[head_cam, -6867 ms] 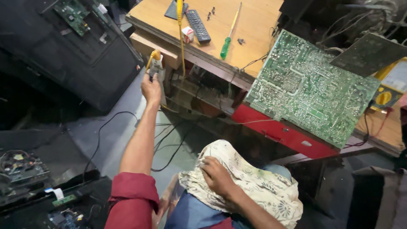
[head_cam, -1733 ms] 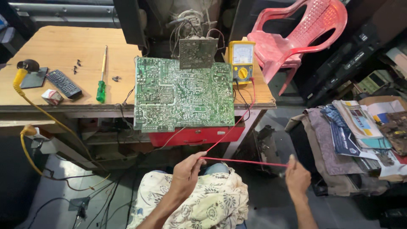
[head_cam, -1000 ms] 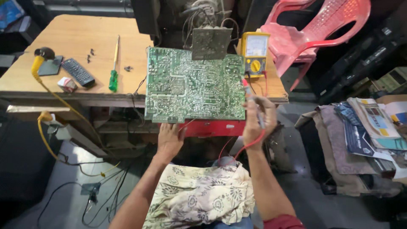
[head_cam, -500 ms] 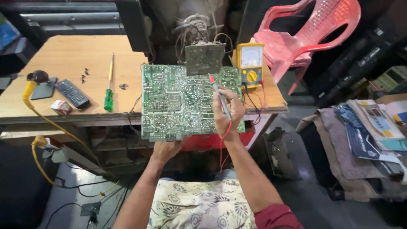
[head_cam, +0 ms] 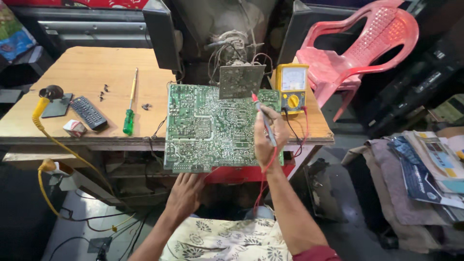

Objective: The person tests a large green circuit board on a repair bench using a multimeter. They probe different points on the board with the red test lead, hold the board steady with the other hand, use a screwdriver to point at or adjust components, and reposition the board to probe additional areas.

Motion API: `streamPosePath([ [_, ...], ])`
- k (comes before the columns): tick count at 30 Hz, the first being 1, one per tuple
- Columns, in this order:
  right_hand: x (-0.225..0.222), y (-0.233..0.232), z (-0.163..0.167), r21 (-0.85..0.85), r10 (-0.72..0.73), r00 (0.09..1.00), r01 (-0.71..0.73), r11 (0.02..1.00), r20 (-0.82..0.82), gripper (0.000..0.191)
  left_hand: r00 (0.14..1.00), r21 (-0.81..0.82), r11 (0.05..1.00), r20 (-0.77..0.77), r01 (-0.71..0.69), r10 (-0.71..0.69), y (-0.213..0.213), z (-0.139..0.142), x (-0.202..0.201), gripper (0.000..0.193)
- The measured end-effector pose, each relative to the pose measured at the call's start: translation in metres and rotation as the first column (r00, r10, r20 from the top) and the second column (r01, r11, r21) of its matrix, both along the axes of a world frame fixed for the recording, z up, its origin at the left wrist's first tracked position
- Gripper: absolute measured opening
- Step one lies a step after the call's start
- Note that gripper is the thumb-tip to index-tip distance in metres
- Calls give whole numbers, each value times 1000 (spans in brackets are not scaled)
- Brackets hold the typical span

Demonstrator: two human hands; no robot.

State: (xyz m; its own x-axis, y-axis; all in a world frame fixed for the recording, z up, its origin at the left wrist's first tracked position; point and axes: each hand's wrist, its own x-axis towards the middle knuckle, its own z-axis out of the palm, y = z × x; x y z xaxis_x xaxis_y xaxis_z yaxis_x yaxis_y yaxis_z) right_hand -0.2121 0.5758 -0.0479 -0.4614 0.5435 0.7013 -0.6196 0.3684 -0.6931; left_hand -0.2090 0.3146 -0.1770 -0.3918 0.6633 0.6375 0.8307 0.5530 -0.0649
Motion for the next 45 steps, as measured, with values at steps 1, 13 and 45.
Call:
streamPosePath([
  [1,0,2,1,-19,-22,999,22,1000,34,21,996,-17,999,80,34,-32,-13,2,16,45],
  [13,-3,-13,-4,-93,29,995,-20,995,91,21,996,80,997,-78,-25,31,15,206,-52,82],
  [45,6,8,23,300,-210,978,196,934,15,23,959,-119,984,-267,-130,94,91,221,-106,106],
])
